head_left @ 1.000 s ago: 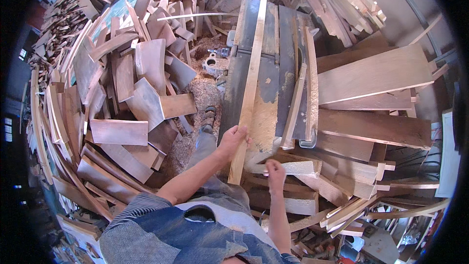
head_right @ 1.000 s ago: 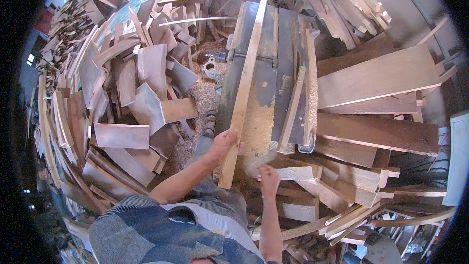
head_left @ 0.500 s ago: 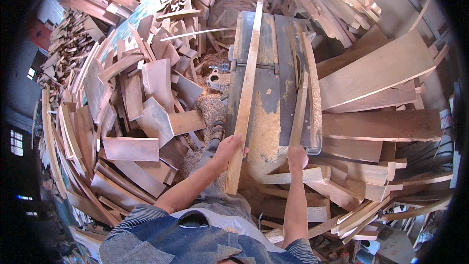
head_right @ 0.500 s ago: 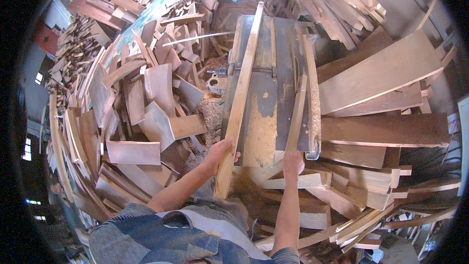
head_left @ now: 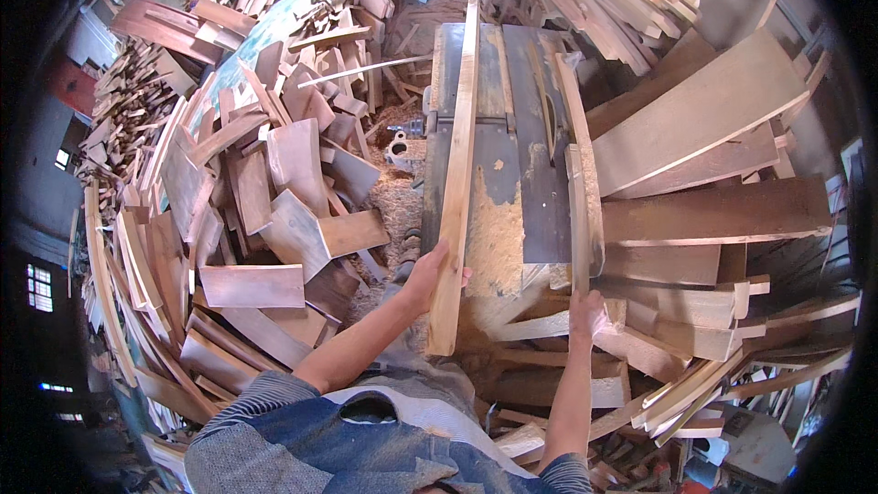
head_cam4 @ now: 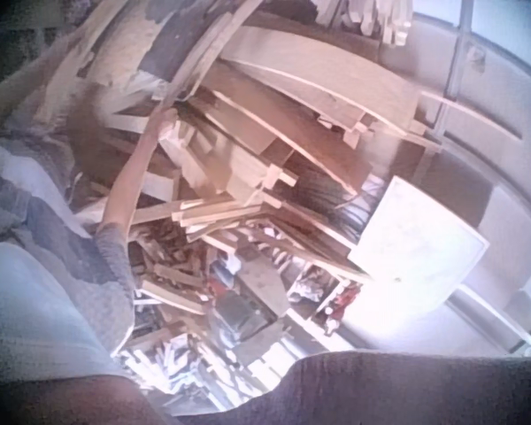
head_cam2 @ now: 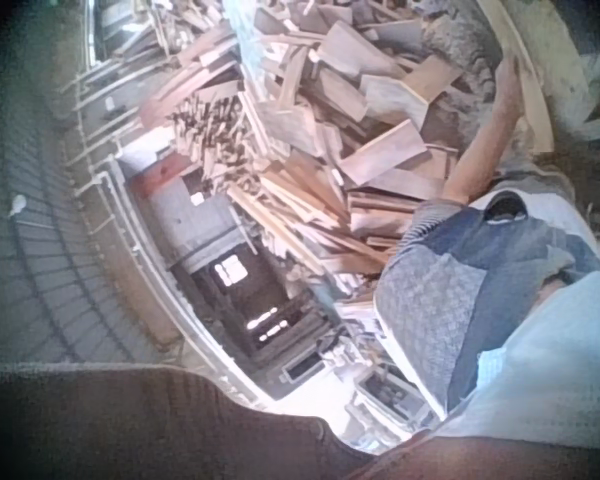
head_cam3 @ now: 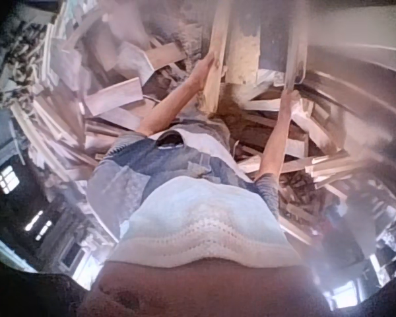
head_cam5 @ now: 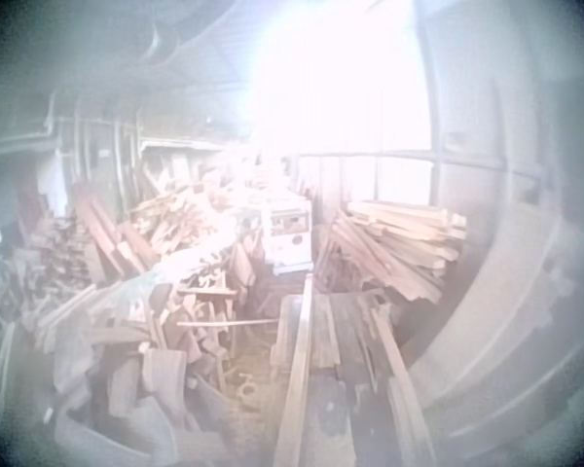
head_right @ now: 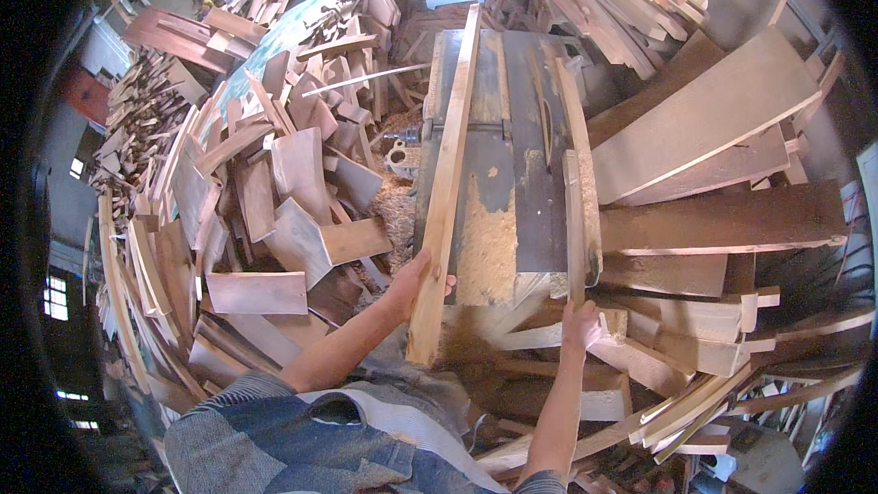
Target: The person feeds a wooden plank through a jointer machine multiple times and moves it across the rotating blades by hand.
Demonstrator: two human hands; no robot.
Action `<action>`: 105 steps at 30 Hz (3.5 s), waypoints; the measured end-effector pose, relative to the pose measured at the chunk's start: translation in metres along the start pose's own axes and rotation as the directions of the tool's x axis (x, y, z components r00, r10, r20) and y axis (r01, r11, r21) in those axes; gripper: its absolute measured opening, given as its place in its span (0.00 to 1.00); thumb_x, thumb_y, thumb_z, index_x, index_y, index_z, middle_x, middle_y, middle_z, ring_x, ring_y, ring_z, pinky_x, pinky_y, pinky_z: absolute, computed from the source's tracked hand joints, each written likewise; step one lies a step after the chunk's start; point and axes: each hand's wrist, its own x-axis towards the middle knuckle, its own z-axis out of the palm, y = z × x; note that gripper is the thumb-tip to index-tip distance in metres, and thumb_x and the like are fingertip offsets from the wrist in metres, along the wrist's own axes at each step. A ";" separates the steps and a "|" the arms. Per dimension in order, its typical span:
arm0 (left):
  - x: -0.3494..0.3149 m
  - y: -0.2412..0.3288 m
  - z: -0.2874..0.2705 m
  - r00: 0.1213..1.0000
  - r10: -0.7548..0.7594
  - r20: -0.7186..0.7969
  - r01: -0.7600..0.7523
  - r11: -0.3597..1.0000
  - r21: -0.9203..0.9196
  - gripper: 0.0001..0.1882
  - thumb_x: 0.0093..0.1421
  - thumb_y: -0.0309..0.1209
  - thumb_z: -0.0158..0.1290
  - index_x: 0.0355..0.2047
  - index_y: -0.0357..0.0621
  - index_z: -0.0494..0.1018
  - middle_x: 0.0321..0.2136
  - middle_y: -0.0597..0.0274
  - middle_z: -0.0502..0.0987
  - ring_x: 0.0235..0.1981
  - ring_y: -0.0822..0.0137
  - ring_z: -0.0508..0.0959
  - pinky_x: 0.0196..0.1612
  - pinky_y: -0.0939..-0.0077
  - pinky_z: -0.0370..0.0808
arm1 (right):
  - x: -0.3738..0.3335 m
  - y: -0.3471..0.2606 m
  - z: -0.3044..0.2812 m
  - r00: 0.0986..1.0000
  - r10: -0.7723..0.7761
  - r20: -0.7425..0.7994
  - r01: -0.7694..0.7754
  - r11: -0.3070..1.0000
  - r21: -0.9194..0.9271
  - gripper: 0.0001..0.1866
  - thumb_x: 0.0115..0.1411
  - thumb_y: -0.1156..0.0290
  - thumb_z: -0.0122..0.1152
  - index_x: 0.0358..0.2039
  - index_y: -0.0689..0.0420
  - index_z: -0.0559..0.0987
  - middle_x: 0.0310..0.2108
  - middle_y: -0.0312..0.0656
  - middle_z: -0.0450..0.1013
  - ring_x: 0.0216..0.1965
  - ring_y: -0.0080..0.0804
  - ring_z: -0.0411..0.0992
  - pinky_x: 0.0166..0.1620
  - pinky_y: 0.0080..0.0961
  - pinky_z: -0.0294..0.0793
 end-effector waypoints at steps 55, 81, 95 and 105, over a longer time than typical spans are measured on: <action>0.133 -0.045 0.049 0.970 -0.105 0.219 0.145 0.974 -0.176 0.28 0.71 0.57 0.42 0.60 0.52 0.68 0.51 0.59 0.76 0.46 0.60 0.80 0.51 0.57 0.79 | -0.451 0.164 -0.183 0.048 -0.148 0.988 -0.977 -0.212 0.015 0.25 0.63 0.52 0.62 0.46 0.64 0.79 0.34 0.46 0.80 0.33 0.39 0.80 0.38 0.36 0.81; 0.129 -0.009 0.041 0.991 0.113 0.076 -0.115 0.993 0.021 0.30 0.68 0.51 0.54 0.60 0.43 0.67 0.51 0.55 0.78 0.53 0.55 0.77 0.56 0.51 0.77 | -0.337 0.175 -0.161 0.358 0.137 0.924 -0.907 0.287 0.309 0.26 0.65 0.53 0.58 0.52 0.63 0.79 0.41 0.46 0.81 0.41 0.35 0.79 0.45 0.32 0.78; -0.002 -0.138 -0.002 0.987 -0.157 0.016 0.140 0.917 0.374 0.29 0.62 0.49 0.62 0.55 0.43 0.70 0.43 0.64 0.78 0.46 0.66 0.78 0.45 0.64 0.79 | -0.372 0.050 -0.056 0.848 -0.170 0.501 -0.083 0.893 0.443 0.37 0.47 0.65 0.73 0.59 0.59 0.71 0.45 0.56 0.74 0.49 0.58 0.73 0.52 0.46 0.73; -0.031 -0.170 -0.057 0.805 -0.591 0.041 0.472 0.681 0.560 0.34 0.65 0.60 0.53 0.57 0.43 0.71 0.49 0.62 0.76 0.49 0.63 0.77 0.52 0.60 0.75 | -0.490 0.071 -0.094 0.806 -0.019 0.592 -0.242 0.901 0.359 0.44 0.38 0.71 0.77 0.59 0.57 0.70 0.41 0.53 0.74 0.45 0.55 0.72 0.50 0.48 0.72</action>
